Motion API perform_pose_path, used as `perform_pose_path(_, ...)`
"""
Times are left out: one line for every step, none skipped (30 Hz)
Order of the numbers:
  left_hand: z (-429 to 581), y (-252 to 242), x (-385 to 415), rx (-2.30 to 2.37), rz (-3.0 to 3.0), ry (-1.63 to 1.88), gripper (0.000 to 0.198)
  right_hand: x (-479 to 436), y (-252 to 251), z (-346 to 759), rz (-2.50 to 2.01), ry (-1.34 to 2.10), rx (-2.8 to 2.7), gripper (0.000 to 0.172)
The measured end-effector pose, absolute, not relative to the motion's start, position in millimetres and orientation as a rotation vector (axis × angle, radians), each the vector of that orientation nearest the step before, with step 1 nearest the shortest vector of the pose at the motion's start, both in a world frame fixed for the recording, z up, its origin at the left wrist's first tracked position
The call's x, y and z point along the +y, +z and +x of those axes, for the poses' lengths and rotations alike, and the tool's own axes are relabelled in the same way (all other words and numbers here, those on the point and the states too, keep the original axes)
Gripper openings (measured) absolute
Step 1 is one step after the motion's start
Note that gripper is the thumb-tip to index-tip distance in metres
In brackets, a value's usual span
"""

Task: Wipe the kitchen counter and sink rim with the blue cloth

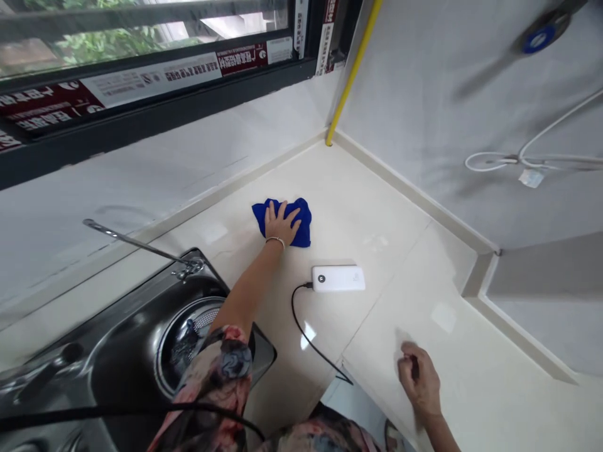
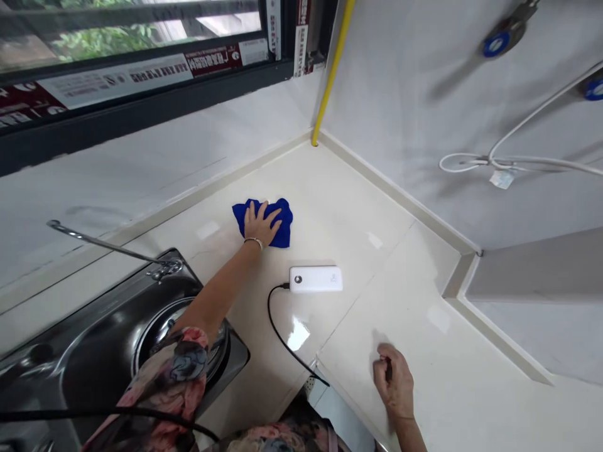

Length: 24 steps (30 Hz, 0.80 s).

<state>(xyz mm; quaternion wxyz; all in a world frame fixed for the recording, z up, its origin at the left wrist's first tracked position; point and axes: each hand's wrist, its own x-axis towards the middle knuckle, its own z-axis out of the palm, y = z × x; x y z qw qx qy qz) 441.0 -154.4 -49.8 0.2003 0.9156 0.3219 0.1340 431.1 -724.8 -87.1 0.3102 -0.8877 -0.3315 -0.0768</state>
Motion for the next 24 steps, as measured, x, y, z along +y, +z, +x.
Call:
perform_pose_path(451, -51, -151, 0.915, 2.547, 0.383, 0.050, -726, -88, 431, -2.358, -0.215, -0.845, 0.019)
perform_pose_path(460, -52, -147, 0.932, 2.537, 0.388, 0.051, -727, -89, 431, -2.375, -0.226, -0.803, 0.019)
perform_pose_path(467, -53, -144, 0.946, 2.532, 0.391, 0.051, -727, -90, 431, -2.388, -0.238, -0.758, 0.019)
perform_pose_path(471, -54, -141, 0.950, 2.531, 0.391, 0.052, -728, -89, 431, -2.395, -0.248, -0.720, 0.020)
perform_pose_path(472, -54, -136, 0.939, 2.534, 0.386, 0.052, -728, -88, 431, -2.394, -0.253, -0.693, 0.020)
perform_pose_path(469, -54, -131, 0.915, 2.540, 0.374, 0.052, -728, -87, 430, -2.389, -0.252, -0.676, 0.020)
perform_pose_path(464, -53, -124, 0.890, 2.545, 0.360, 0.052, -728, -85, 430, -2.384, -0.244, -0.666, 0.020)
perform_pose_path(455, -52, -116, 0.881, 2.546, 0.351, 0.051, -728, -84, 429, -2.381, -0.239, -0.655, 0.020)
perform_pose_path(444, -50, -106, 0.904, 2.540, 0.345, 0.052, -728, -83, 429, -2.379, -0.234, -0.640, 0.020)
perform_pose_path(430, -48, -96, 0.964, 2.526, 0.345, 0.052, -728, -82, 429, -2.377, -0.224, -0.625, 0.021)
perform_pose_path(414, -46, -85, 1.053, 2.506, 0.353, 0.053, -728, -82, 429, -2.372, -0.215, -0.614, 0.023)
perform_pose_path(398, -44, -76, 1.155, 2.484, 0.365, 0.054, -728, -82, 429, -2.366, -0.208, -0.607, 0.024)
perform_pose_path(382, -42, -68, 1.242, 2.471, 0.379, 0.054, -728, -83, 429, -2.362, -0.201, -0.600, 0.025)
perform_pose_path(367, -40, -62, 1.299, 2.472, 0.384, 0.054, -728, -84, 430, -2.362, -0.198, -0.596, 0.026)
perform_pose_path(353, -38, -59, 1.347, 2.473, 0.386, 0.054, -728, -84, 430, -2.363, -0.201, -0.593, 0.027)
perform_pose_path(342, -37, -58, 1.395, 2.466, 0.388, 0.054, -728, -85, 431, -2.361, -0.207, -0.590, 0.028)
perform_pose_path(334, -36, -60, 1.454, 2.445, 0.395, 0.054, -728, -86, 431, -2.357, -0.211, -0.586, 0.028)
perform_pose_path(327, -36, -62, 1.525, 2.409, 0.406, 0.054, -728, -87, 432, -2.351, -0.209, -0.586, 0.029)
perform_pose_path(321, -36, -66, 1.604, 2.360, 0.417, 0.054, -728, -87, 433, -2.343, -0.203, -0.593, 0.028)
perform_pose_path(316, -36, -70, 1.679, 2.307, 0.428, 0.054, -728, -87, 433, -2.339, -0.195, -0.603, 0.028)
perform_pose_path(312, -35, -74, 1.745, 2.255, 0.436, 0.054, -728, -88, 434, -2.340, -0.191, -0.614, 0.028)
perform_pose_path(307, -35, -78, 1.802, 2.206, 0.440, 0.054, -728, -88, 434, -2.344, -0.195, -0.625, 0.028)
perform_pose_path(303, -35, -82, 1.852, 2.159, 0.442, 0.054, -728, -89, 434, -2.348, -0.213, -0.631, 0.028)
perform_pose_path(299, -34, -85, 1.898, 2.112, 0.445, 0.055, -728, -90, 435, -2.348, -0.234, -0.635, 0.028)
